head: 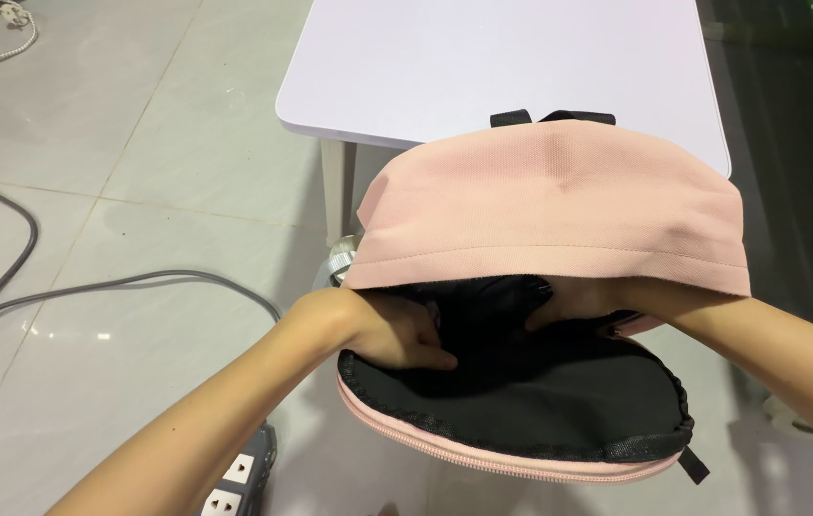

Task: The person packs a pink backpack on the floor: they place a water bottle inside, zip and unzip compartments, retrieve small items from a bedside drawer and a wall shelf, and place a notebook, a pouch, a wallet and a charger into the bag.

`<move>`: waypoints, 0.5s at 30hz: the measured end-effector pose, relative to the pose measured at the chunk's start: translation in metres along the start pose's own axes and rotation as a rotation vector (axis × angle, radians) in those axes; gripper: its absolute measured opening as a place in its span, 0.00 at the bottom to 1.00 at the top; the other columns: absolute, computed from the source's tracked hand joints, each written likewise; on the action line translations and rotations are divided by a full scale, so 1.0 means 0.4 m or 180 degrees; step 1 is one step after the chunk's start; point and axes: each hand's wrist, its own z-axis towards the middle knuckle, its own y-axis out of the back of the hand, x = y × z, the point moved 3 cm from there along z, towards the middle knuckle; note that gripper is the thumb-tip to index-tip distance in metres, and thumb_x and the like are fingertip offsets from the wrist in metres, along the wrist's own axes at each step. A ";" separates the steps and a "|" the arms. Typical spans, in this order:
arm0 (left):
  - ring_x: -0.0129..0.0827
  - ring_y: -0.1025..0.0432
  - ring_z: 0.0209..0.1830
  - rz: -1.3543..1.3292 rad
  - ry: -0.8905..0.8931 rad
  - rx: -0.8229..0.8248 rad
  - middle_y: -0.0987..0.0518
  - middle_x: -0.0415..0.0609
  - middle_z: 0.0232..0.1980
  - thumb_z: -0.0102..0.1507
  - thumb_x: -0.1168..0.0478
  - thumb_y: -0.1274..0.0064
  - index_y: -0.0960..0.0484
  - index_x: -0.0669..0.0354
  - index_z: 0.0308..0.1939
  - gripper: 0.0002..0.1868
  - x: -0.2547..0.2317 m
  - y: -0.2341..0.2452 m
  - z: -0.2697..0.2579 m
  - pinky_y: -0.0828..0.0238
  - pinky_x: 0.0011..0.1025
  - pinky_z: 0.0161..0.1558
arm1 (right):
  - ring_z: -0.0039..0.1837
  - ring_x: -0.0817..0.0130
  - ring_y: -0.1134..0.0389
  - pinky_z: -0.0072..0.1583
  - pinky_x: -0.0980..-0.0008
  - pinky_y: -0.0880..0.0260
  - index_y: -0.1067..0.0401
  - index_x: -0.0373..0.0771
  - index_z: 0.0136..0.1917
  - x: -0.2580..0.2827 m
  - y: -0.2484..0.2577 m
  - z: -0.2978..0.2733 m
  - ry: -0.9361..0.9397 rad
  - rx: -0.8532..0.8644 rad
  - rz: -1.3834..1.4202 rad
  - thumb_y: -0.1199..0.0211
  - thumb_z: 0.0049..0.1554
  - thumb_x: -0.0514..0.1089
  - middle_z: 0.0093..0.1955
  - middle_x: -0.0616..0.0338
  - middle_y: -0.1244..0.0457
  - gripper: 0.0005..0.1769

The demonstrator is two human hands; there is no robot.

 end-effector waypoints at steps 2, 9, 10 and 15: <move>0.40 0.21 0.49 -0.0008 -0.0012 0.0003 0.13 0.46 0.48 0.62 0.33 0.59 0.10 0.42 0.49 0.29 0.001 0.002 0.005 0.29 0.36 0.55 | 0.75 0.60 0.42 0.74 0.61 0.43 0.40 0.51 0.76 -0.005 -0.002 0.005 0.0027 0.0016 -0.0004 0.23 0.45 0.61 0.73 0.58 0.42 0.51; 0.40 0.22 0.51 0.0042 -0.0123 -0.0024 0.14 0.46 0.49 0.64 0.34 0.59 0.11 0.43 0.50 0.29 -0.019 0.022 -0.011 0.30 0.36 0.56 | 0.73 0.61 0.40 0.73 0.62 0.40 0.39 0.50 0.76 -0.018 -0.013 0.010 0.0018 0.0044 0.0168 0.23 0.43 0.62 0.72 0.59 0.40 0.51; 0.40 0.23 0.52 0.0043 -0.0166 -0.0039 0.15 0.45 0.49 0.64 0.34 0.59 0.12 0.44 0.50 0.28 -0.024 0.029 -0.019 0.30 0.35 0.57 | 0.73 0.62 0.38 0.73 0.63 0.39 0.38 0.51 0.75 -0.020 -0.015 0.009 -0.0034 0.0087 0.0254 0.22 0.44 0.62 0.71 0.59 0.39 0.50; 0.24 0.23 0.57 -0.1043 -0.0173 0.0092 0.12 0.34 0.50 0.63 0.39 0.57 0.15 0.43 0.57 0.27 -0.021 0.059 -0.105 0.29 0.26 0.58 | 0.72 0.56 0.39 0.69 0.60 0.40 0.39 0.45 0.75 0.011 -0.007 -0.022 0.0810 -0.0563 0.0129 0.21 0.41 0.61 0.72 0.53 0.39 0.54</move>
